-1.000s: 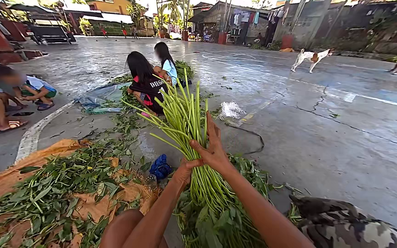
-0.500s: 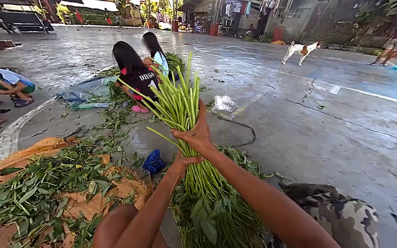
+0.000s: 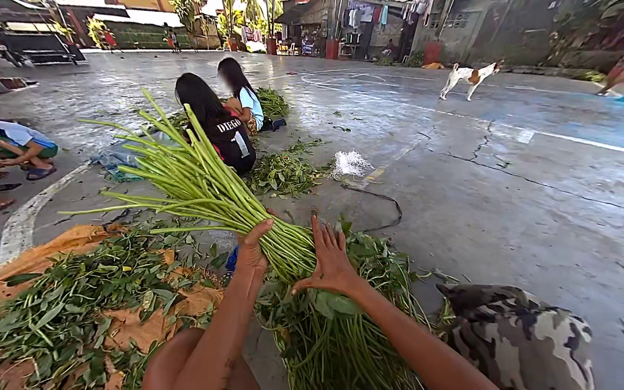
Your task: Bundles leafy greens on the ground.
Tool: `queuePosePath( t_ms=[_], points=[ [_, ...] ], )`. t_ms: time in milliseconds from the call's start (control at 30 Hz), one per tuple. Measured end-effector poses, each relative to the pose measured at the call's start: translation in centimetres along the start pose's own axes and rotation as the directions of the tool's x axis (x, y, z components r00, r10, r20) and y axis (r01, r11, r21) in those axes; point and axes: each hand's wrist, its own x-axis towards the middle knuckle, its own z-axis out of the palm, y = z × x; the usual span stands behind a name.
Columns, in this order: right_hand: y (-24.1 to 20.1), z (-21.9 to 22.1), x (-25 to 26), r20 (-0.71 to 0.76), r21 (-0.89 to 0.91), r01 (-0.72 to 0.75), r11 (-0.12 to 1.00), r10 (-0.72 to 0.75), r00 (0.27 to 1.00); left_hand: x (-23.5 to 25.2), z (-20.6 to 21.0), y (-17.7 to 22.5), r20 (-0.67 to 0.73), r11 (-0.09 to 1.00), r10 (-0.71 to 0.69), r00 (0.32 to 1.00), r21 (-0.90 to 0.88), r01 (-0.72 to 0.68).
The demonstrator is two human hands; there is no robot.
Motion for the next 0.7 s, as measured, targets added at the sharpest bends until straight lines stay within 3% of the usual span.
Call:
queuePosePath(
  t_ms=[100,200,333,433,500,600,667,700],
  points=[
    [1.0,0.6,1.5,0.105,0.094,0.039,0.995,-0.049,0.993,-0.3,0.0,0.3,0.044,0.998,0.022,0.999,-0.061,-0.019],
    [0.8,1.1,2.3,0.279,0.232,-0.061,0.971,-0.006,0.96,-0.1,-0.2,0.4,0.04,1.0,0.003,0.999,-0.026,-0.002],
    [1.7,1.9,2.0,0.352,0.297,-0.125,0.947,0.014,0.936,0.0,0.3,-0.2,-0.094,0.997,-0.044,0.995,0.051,0.049],
    [3.7,0.0,1.4,0.408,0.317,-0.143,0.937,0.002,0.913,0.8,0.0,-0.8,-0.172,0.994,-0.045,0.984,0.087,0.061],
    [6.0,-2.1,0.1,0.337,0.317,-0.16,0.935,0.046,0.94,1.3,-0.7,-0.5,-0.202,0.994,0.006,0.979,0.11,0.016],
    [10.4,-5.7,-3.4,0.091,0.409,-0.096,0.908,0.064,0.994,1.8,-2.0,1.9,-0.205,0.978,0.129,0.97,0.188,-0.09],
    [12.4,-9.4,-7.6,-0.042,0.464,-0.091,0.881,0.124,0.991,1.5,-3.7,4.4,-0.016,0.969,0.122,0.992,0.218,-0.115],
    [13.5,-11.3,-10.4,-0.107,0.487,-0.111,0.866,0.185,0.977,0.9,-4.2,5.7,0.181,0.977,0.042,0.983,0.199,-0.079]
  ],
)
